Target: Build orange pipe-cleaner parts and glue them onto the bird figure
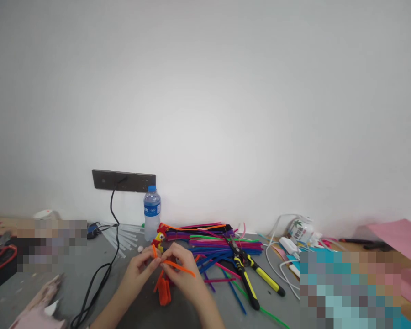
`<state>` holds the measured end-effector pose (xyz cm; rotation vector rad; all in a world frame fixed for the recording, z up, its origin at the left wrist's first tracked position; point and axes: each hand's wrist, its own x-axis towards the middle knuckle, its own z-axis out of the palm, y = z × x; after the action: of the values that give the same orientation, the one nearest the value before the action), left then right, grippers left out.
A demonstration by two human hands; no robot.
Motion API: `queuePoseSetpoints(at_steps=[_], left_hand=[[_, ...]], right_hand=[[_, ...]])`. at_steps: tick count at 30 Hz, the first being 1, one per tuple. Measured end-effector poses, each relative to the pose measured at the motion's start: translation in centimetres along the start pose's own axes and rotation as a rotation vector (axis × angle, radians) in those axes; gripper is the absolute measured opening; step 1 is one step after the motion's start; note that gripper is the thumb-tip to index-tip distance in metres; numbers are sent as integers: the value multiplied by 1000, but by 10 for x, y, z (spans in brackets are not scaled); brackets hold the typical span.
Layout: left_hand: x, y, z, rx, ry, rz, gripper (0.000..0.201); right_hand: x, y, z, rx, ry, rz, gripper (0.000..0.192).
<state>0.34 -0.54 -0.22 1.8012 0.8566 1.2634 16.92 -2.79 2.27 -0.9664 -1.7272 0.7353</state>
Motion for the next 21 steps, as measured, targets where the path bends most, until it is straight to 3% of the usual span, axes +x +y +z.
queuePoseSetpoints(at_steps=[6, 10, 13, 21], left_hand=[[2, -4, -3, -68, -8, -95, 36], [2, -4, -2, -124, -23, -154, 37], [3, -4, -2, -220, -70, -180, 34], [5, -6, 1, -384, -81, -241, 31]], right_hand=[[-3, 1, -1, 125, 13, 106, 22], [-5, 0, -4, 189, -65, 124, 26], [-4, 1, -5, 185, -28, 145, 24], [-2, 6, -4, 148, 34, 60, 16]])
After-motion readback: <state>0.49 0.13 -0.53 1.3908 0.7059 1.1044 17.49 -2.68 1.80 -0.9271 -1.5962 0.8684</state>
